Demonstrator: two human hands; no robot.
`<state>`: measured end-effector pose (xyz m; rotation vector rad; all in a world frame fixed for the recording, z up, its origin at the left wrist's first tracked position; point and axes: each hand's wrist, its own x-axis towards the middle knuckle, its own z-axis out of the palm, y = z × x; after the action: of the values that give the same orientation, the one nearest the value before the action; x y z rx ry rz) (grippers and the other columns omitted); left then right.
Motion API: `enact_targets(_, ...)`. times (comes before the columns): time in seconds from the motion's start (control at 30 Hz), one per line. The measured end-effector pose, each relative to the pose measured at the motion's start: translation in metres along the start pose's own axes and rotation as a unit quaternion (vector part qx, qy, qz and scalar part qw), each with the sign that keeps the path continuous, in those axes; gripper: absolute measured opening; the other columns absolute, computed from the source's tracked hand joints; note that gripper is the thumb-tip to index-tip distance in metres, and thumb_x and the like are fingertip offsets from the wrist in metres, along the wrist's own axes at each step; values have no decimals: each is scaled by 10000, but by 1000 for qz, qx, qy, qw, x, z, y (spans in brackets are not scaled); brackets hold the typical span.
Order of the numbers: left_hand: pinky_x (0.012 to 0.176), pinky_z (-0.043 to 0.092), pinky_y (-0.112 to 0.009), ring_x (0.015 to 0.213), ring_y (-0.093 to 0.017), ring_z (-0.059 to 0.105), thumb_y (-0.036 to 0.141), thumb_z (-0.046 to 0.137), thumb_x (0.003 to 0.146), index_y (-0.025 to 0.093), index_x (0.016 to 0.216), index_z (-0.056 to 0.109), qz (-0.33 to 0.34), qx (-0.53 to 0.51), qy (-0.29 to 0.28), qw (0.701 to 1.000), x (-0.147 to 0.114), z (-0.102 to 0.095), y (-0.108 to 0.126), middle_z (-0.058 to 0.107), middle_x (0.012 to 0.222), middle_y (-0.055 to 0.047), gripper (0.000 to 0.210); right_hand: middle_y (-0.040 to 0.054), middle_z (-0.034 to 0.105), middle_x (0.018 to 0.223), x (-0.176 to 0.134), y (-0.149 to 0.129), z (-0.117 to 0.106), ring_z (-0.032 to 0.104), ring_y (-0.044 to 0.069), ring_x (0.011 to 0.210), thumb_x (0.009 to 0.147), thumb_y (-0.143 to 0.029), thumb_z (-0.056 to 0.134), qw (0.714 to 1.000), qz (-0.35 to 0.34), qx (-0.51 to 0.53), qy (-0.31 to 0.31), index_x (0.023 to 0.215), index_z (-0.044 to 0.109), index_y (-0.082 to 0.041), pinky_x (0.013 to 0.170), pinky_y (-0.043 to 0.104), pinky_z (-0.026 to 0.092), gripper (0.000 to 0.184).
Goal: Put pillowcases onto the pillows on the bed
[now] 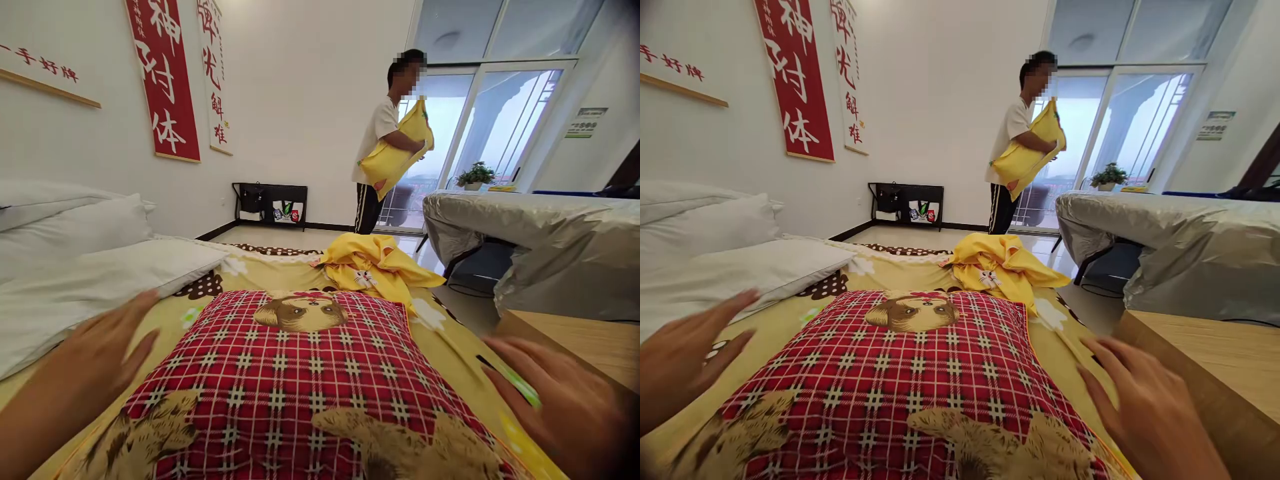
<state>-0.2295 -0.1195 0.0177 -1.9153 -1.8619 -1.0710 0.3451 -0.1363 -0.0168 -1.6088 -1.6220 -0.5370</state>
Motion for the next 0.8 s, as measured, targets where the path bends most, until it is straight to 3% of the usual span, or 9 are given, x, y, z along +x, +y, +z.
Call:
enact_targets(0.1,1126,272,-444,1355,-245,412,398,283,878,149,1337,490,187,42,2,981,78,14,101,450,1469,-87,562,131,640,1184,79,-93,-5,577,319,1099,882,-551,336,989,-140,-42,22,1157,619,-240,931,506,404,502)
enact_targets(0.17,1134,218,-498,1411,-242,319,281,294,892,119,1361,455,202,40,-27,978,111,42,153,383,1509,-113,522,108,596,1282,112,-138,14,528,307,1191,922,-527,308,988,-151,-6,22,1222,585,-222,1004,507,347,509)
enact_targets(0.23,1133,209,-528,1430,-251,275,256,293,926,109,1391,416,166,24,-68,983,117,84,178,338,1530,-134,502,95,539,1372,116,-159,52,465,292,1278,953,-509,284,991,-125,44,-16,1301,530,-214,1057,505,300,518)
enact_targets(0.3,1148,196,-537,1440,-263,249,305,272,969,112,1406,406,129,9,-147,981,98,135,180,325,1535,-142,496,73,538,1387,94,-158,102,448,253,1311,973,-496,255,981,-110,101,-125,1333,511,-231,1076,465,307,516)
enact_targets(0.37,1131,262,-524,1363,-275,396,305,302,970,111,1335,502,113,5,-228,967,65,182,168,468,1443,-156,458,62,548,1382,59,-143,150,471,257,1300,961,-522,291,955,-85,123,-258,1327,529,-259,1064,484,331,509)
enact_targets(0.43,1137,261,-521,1347,-269,419,303,320,970,117,1321,521,100,1,-240,966,38,211,156,497,1420,-151,445,58,492,1434,30,-125,181,419,255,1345,950,-520,336,945,-64,147,-283,1360,502,-262,1085,504,305,512)
enact_targets(0.53,1138,253,-521,1337,-240,429,345,316,978,180,1279,556,91,-28,-225,970,27,222,149,530,1402,-90,418,68,515,1413,17,-101,191,442,263,1324,918,-477,408,933,-40,227,-276,1320,549,-246,1093,520,299,485)
enact_targets(0.7,1124,277,-495,1310,-219,462,350,317,982,198,1256,573,83,-44,-248,964,38,213,150,572,1362,-64,405,74,613,1300,26,-81,175,525,240,1244,902,-506,438,867,43,414,-275,1190,652,-231,1101,446,355,452)
enact_targets(0.8,1145,242,-480,1348,-212,417,358,309,987,187,1302,542,83,-37,-245,965,35,214,149,531,1405,-63,428,86,639,1258,24,-80,169,547,250,1217,896,-573,448,848,74,455,-261,1151,671,-216,1103,443,359,492)
